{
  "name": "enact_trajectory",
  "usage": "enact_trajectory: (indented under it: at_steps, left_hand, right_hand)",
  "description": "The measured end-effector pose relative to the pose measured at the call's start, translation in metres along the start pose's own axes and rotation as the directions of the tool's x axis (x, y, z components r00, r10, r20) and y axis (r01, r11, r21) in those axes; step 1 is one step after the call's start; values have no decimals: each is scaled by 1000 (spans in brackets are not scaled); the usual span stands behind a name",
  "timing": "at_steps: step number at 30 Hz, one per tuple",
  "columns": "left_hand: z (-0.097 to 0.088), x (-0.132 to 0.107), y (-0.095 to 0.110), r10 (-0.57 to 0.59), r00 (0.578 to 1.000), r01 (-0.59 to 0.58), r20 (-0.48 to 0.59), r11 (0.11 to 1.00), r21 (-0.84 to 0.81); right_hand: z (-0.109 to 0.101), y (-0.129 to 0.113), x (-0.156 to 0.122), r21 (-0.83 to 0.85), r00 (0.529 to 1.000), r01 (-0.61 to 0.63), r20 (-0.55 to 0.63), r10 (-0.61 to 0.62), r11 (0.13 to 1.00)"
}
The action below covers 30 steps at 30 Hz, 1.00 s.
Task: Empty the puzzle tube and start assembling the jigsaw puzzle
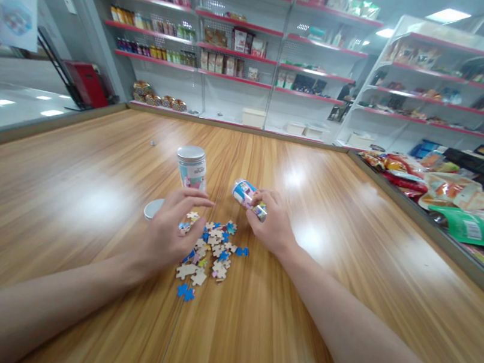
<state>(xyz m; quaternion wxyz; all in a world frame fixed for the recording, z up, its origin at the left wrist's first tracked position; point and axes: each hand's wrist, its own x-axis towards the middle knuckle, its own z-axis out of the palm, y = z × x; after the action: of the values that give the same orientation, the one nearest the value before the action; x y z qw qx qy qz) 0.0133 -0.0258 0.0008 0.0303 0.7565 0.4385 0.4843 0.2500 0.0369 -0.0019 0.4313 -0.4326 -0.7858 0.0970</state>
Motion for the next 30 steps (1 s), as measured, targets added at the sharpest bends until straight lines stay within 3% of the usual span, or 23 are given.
enact_trajectory:
  at_steps: [3,5,8,12,15,19,23,26,28,30]
  left_hand:
    - [-2,6,-16,-79,955,93,-287,995,33]
    - [2,9,-31,-212,917,198,-337,977,-77]
    - [11,11,-48,-366,897,300,-247,916,-265]
    - [16,14,-59,-416,899,334,-138,855,-397]
    - [14,17,-63,-420,904,347,-80,830,-437]
    - [10,19,-67,-326,945,299,-33,899,-320]
    - [8,17,-67,-366,930,358,-19,919,-167]
    - [7,16,-65,-371,928,369,8,920,-134]
    - [7,16,-63,-350,937,349,19,929,-121]
    - [8,16,-61,-334,942,334,23,935,-117]
  right_hand:
    - [4,10,-1,-162,988,-143,-83,131,976]
    - [4,13,-1,-238,976,-200,-134,172,950]
    - [3,16,1,-153,965,-235,-152,212,960]
    - [4,26,5,127,935,-267,-205,288,955]
    - [8,34,6,166,930,-293,-178,321,942]
    - [11,36,2,105,928,-327,-151,340,939]
    - [11,33,0,2,912,-377,-172,372,926]
    - [6,27,2,-93,907,-313,-324,268,945]
    - [2,19,2,-141,891,-203,-438,123,969]
    - [0,7,0,-149,892,-46,-451,-26,988]
